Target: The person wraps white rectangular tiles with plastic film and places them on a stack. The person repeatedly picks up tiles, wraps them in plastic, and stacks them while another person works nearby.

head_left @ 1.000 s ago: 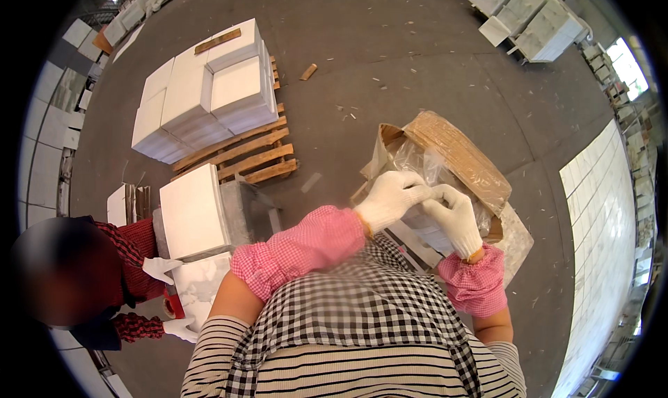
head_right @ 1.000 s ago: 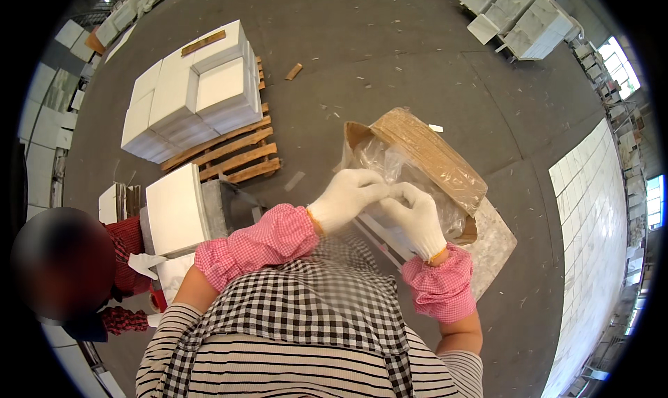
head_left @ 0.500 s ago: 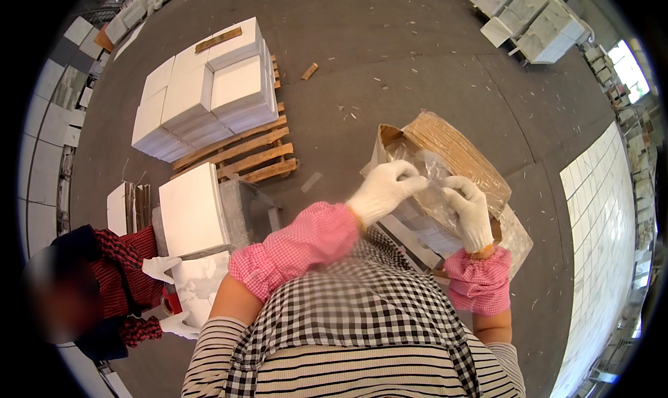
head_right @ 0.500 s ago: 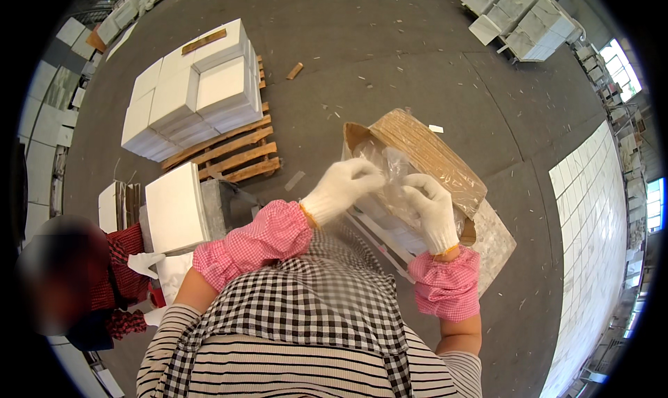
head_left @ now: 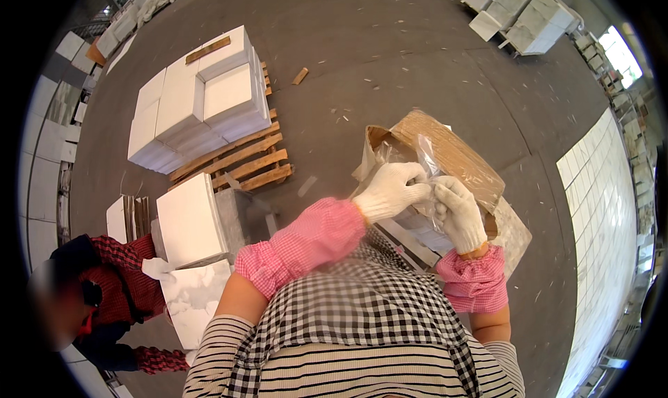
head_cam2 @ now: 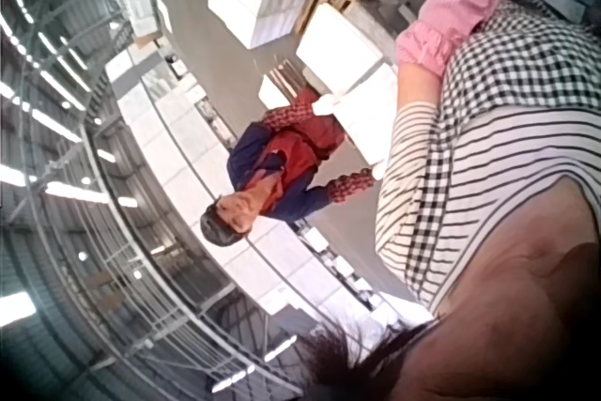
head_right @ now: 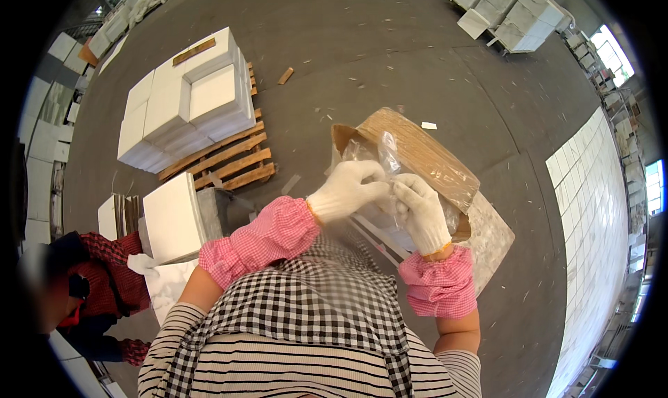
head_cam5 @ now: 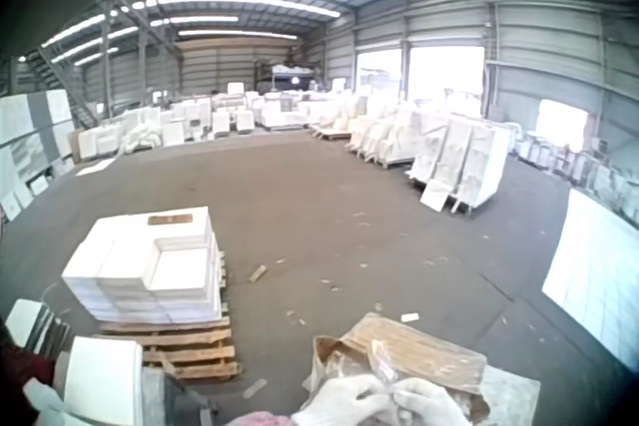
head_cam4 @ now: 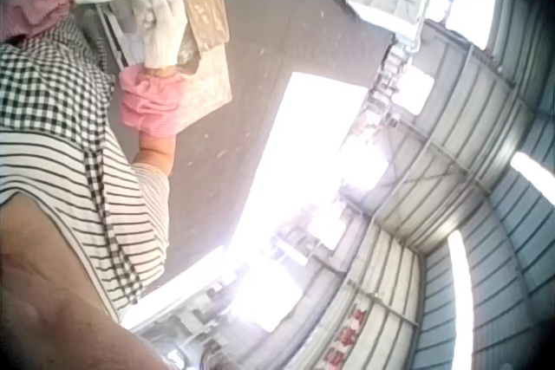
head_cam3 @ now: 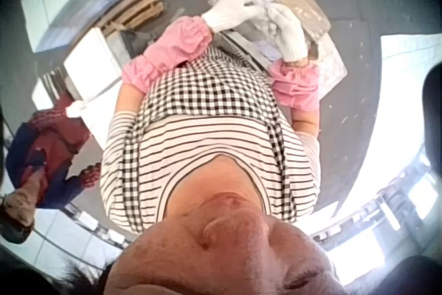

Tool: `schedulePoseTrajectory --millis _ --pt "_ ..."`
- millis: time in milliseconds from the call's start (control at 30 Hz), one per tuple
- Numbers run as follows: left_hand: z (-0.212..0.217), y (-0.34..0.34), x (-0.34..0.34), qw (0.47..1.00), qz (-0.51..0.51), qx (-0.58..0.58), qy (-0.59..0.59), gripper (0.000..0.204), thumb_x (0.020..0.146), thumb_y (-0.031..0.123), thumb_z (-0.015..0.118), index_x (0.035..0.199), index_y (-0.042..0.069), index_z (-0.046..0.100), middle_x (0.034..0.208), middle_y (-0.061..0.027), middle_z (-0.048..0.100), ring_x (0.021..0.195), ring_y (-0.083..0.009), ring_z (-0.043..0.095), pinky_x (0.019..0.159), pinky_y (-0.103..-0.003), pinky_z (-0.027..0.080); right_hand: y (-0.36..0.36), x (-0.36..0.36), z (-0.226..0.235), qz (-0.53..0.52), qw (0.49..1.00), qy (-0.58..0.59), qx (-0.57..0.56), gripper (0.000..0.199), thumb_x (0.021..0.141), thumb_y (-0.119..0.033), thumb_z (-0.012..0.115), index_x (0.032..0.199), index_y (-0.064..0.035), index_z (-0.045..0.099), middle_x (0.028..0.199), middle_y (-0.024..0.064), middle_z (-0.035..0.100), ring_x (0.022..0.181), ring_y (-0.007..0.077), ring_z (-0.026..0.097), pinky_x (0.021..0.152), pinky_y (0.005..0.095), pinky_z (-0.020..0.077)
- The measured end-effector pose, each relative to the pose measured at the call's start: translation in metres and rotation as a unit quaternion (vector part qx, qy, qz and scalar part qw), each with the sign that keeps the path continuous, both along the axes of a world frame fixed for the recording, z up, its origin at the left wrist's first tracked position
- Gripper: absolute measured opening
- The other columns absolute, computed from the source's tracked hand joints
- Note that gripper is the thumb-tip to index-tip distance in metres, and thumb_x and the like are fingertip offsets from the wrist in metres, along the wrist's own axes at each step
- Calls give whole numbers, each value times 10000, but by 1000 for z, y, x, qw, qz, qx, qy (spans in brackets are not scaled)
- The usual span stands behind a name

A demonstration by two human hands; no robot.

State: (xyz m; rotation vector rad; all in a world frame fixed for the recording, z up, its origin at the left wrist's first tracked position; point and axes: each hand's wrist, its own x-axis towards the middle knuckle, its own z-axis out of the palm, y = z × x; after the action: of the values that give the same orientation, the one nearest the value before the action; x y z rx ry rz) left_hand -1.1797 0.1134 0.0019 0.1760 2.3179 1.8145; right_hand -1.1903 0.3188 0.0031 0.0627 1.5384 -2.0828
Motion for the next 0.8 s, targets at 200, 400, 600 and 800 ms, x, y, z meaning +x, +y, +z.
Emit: schedulePoseTrajectory --millis 200,400,600,800 --pt "0 -5 -6 995 41 -75 49 197 897 213 701 937 20 708 823 -91 692 776 -179 639 726 -322 508 12 -4 -10 -107 994 4 7 156 1034 -143 621 1127 -20 650 801 -50 573 625 28 470 532 172 385" --pt "17 -23 -16 988 55 -142 28 283 885 291 726 974 25 700 894 -127 717 831 -247 673 789 -361 528 32 -4 -7 -152 988 -7 -25 151 1042 -160 618 1120 -31 632 818 -48 549 664 36 484 562 179 402" --pt "3 21 -7 975 -28 -159 154 283 896 286 716 1031 37 707 989 -156 727 954 -304 701 850 -403 534 12 2 -6 -66 997 10 -25 152 1038 -192 633 1087 -48 622 767 -35 535 662 62 474 598 212 404" --pt "-7 13 -15 973 -28 -158 163 187 888 219 665 866 35 683 859 -144 697 835 -323 675 757 -429 525 19 0 -12 -97 993 0 -69 135 1044 -189 620 1091 -63 606 843 -21 558 674 60 468 581 215 424"
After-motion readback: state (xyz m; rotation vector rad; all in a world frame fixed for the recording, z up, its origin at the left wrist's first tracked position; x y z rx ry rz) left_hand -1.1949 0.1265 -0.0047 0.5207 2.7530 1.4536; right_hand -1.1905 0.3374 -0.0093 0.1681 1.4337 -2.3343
